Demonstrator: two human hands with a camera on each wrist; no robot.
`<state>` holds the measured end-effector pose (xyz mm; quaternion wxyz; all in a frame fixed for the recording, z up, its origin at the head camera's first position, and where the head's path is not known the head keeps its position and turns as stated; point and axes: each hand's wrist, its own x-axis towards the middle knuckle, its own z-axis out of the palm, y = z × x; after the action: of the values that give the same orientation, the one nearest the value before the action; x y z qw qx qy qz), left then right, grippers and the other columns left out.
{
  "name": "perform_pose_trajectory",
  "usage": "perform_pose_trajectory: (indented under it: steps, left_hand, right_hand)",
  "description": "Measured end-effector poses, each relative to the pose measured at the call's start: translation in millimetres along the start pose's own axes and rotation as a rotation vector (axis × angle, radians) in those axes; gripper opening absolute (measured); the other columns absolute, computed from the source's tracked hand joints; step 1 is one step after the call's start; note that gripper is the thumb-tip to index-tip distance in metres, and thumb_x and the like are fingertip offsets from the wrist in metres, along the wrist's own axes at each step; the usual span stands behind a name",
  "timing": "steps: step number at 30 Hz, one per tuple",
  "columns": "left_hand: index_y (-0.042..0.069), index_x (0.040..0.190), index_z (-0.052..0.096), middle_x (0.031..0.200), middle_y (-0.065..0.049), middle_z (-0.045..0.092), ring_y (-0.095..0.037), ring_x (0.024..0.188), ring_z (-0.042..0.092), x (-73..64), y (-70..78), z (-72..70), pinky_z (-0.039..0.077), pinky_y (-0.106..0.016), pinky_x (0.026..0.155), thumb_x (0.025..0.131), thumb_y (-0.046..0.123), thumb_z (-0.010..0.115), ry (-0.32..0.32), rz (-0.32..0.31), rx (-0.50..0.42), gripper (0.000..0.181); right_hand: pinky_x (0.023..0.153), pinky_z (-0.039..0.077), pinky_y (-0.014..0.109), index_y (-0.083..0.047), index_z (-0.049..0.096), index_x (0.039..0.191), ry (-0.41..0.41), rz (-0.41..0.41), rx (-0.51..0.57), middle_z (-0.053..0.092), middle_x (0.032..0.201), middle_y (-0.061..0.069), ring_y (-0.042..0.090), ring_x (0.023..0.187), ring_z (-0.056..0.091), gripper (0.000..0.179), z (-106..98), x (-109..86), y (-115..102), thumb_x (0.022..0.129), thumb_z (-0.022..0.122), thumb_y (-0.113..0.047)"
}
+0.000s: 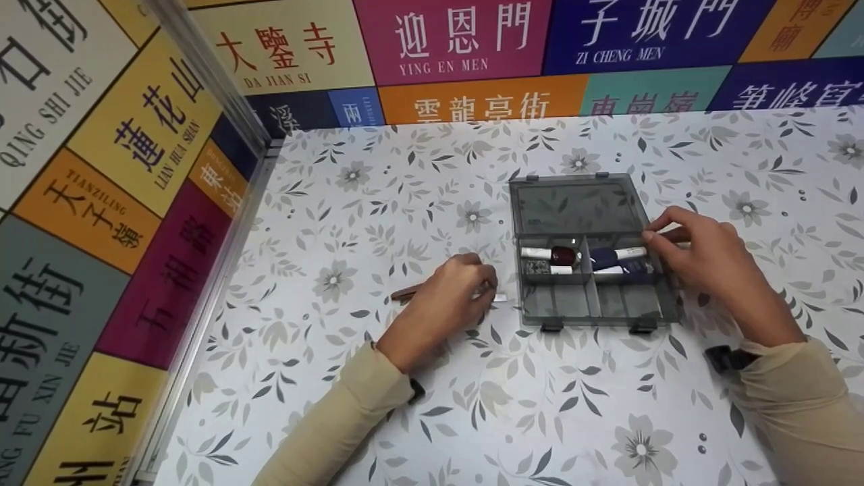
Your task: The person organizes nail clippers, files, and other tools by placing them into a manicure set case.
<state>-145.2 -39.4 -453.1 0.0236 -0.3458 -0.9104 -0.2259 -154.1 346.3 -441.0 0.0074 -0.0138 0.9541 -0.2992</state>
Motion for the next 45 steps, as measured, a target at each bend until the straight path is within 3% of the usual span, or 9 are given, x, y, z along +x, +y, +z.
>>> perform_pose_trajectory:
  steps: [12, 19, 26, 36, 45]
  left_hand:
    - [0.007, 0.102, 0.081, 0.106, -0.008, 0.073, -0.022, 0.101, 0.072, -0.1, 7.8, -6.3, 0.063, -0.027, 0.086, 0.098, 0.005, 0.073, 0.037, 0.011, -0.014, 0.009]
    - [0.007, 0.100, 0.081, 0.105, -0.008, 0.072, -0.024, 0.102, 0.071, 2.2, 12.9, -8.1, 0.062, -0.029, 0.088, 0.093, 0.004, 0.075, 0.109, 0.059, 0.002, 0.009]
    - [0.008, 0.098, 0.079, 0.103, -0.008, 0.072, -0.024, 0.101, 0.071, 6.6, 19.8, -12.3, 0.061, -0.028, 0.090, 0.096, 0.006, 0.073, 0.172, 0.116, -0.010, 0.007]
    - [0.010, 0.101, 0.080, 0.106, -0.004, 0.073, -0.020, 0.104, 0.071, 11.1, 29.2, -8.7, 0.061, -0.024, 0.093, 0.097, 0.009, 0.076, 0.128, 0.149, 0.019, 0.006]
    - [0.013, 0.105, 0.081, 0.110, -0.002, 0.074, -0.018, 0.108, 0.071, 13.5, 36.8, 0.0, 0.058, -0.016, 0.094, 0.098, 0.011, 0.076, 0.074, 0.179, -0.036, 0.009]
  right_hand:
    - [0.091, 0.047, 0.063, -0.014, 0.072, 0.120, 0.018, -0.008, -0.007, 0.078, 0.121, 0.026, 0.055, 0.126, 0.066, 0.029, 0.7, -0.5, -0.9, 0.109, 0.064, -0.040]
    - [0.092, 0.049, 0.064, -0.014, 0.072, 0.121, 0.012, -0.007, -0.002, 0.077, 0.122, 0.026, 0.054, 0.122, 0.069, 0.030, 1.1, 0.0, -1.0, 0.109, 0.064, -0.040]
    - [0.094, 0.049, 0.066, -0.012, 0.072, 0.120, 0.017, -0.014, 0.006, 0.077, 0.121, 0.028, 0.055, 0.123, 0.069, 0.030, -0.2, -0.3, -1.1, 0.109, 0.065, -0.039]
    - [0.095, 0.048, 0.068, -0.012, 0.071, 0.120, 0.005, -0.009, 0.005, 0.077, 0.122, 0.028, 0.056, 0.124, 0.067, 0.030, 1.5, 0.3, -1.9, 0.109, 0.065, -0.039]
    - [0.096, 0.047, 0.067, -0.014, 0.072, 0.120, 0.008, -0.006, 0.011, 0.077, 0.123, 0.027, 0.055, 0.126, 0.067, 0.031, 0.1, -1.1, -0.9, 0.109, 0.064, -0.041]
